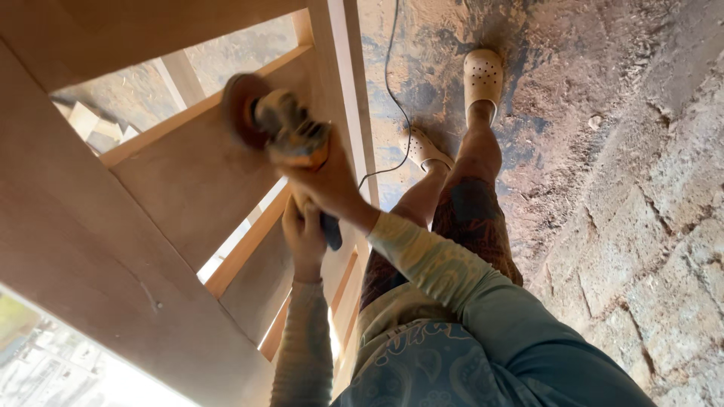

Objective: The person uses an angle grinder with a sanding disc to smooth the surface of a wooden frame. They move the tool along the frame's edges and flat surfaces, generating wood dust while working in a workshop.

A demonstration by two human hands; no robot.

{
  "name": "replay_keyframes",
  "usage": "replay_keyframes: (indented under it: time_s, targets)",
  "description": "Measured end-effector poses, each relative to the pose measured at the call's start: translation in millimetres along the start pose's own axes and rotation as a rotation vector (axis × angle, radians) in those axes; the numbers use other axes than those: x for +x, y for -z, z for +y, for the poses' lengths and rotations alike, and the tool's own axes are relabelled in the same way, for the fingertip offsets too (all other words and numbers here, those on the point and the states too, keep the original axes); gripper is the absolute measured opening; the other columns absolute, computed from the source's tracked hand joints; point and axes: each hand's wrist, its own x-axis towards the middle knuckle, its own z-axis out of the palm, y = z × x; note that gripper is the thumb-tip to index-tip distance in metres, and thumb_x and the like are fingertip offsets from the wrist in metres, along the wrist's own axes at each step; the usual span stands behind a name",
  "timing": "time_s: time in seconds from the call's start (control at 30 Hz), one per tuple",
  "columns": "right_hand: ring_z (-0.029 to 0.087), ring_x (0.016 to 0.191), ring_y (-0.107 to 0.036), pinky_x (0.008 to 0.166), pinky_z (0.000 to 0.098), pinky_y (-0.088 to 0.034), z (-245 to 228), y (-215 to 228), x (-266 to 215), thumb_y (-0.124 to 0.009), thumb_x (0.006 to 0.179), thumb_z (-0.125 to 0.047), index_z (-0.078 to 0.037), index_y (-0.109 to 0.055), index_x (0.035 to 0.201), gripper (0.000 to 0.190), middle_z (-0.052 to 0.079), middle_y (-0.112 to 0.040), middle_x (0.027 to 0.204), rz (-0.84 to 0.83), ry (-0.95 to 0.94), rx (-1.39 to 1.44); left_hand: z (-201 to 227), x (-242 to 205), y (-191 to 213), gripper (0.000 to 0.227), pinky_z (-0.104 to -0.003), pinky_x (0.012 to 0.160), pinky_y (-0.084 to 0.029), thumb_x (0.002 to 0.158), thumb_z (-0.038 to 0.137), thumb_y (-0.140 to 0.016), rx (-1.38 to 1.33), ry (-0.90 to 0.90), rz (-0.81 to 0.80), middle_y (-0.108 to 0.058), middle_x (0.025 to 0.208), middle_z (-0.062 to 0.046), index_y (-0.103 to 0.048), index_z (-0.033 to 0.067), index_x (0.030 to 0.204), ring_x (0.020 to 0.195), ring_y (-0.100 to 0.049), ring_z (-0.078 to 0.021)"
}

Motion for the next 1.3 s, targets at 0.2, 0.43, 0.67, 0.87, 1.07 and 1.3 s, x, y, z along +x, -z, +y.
replay_keyframes:
  time_s: [0.2,0.43,0.67,0.87,1.07,1.3]
  targets:
    - [0.015,0.106,-0.064,0.088,0.0298,-0.058,10,15,-8,-0.088,0.080,-0.013,-0.004,-0.044,0.127,0.065,0.009,-0.062,0.118,0.074,-0.043,-0.031,-17,-8,-8,0.046,-0.026,0.072,-0.048,0.105,0.041,-0.055,-0.015,0.007,-0.048,-0.064,0.093,-0.003,-0.060,-0.0040,0.114,0.083,-0.057,-0.0089]
    - [0.016,0.108,-0.061,0.095,0.0338,-0.055,23,36,1,-0.088,0.083,-0.012,-0.004,-0.048,0.124,0.058,0.009,-0.060,0.116,0.055,-0.006,-0.129,-33,9,-27,0.046,-0.027,0.063,-0.045,0.106,0.043,-0.055,0.095,0.011,0.023,-0.061,0.082,-0.003,-0.061,-0.0027,0.109,0.073,-0.054,-0.0095]
    - [0.016,0.106,-0.064,0.089,0.0322,-0.058,31,46,4,-0.086,0.081,-0.012,-0.004,-0.046,0.125,0.060,0.009,-0.062,0.115,0.121,-0.065,-0.136,-40,10,-31,0.049,-0.027,0.072,-0.050,0.107,0.041,-0.056,0.052,-0.025,-0.052,-0.066,0.097,-0.006,-0.059,-0.0060,0.121,0.084,-0.060,-0.0104]
    - [0.020,0.083,-0.068,0.068,0.0338,-0.060,70,92,31,-0.081,0.081,-0.008,-0.004,-0.046,0.123,0.054,0.011,-0.065,0.105,0.157,-0.228,-0.002,-85,35,-68,0.039,-0.031,0.066,-0.053,0.101,0.035,-0.061,-0.023,0.223,-0.037,-0.067,0.088,-0.007,-0.061,-0.0038,0.109,0.074,-0.065,-0.0153]
    - [0.017,0.091,-0.067,0.074,0.0320,-0.061,85,108,57,-0.080,0.084,-0.007,-0.005,-0.050,0.125,0.051,0.009,-0.064,0.108,0.150,-0.158,0.025,-96,62,-79,0.037,-0.032,0.071,-0.053,0.102,0.034,-0.062,0.091,0.127,-0.021,-0.069,0.089,-0.007,-0.063,-0.0018,0.110,0.079,-0.064,-0.0146]
    - [0.017,0.084,-0.067,0.071,0.0311,-0.060,70,108,80,-0.081,0.086,-0.009,-0.005,-0.050,0.125,0.050,0.010,-0.064,0.103,0.134,-0.142,-0.001,-89,84,-85,0.038,-0.033,0.070,-0.052,0.102,0.035,-0.063,0.126,0.073,0.015,-0.070,0.088,-0.011,-0.065,-0.0025,0.106,0.078,-0.064,-0.0157]
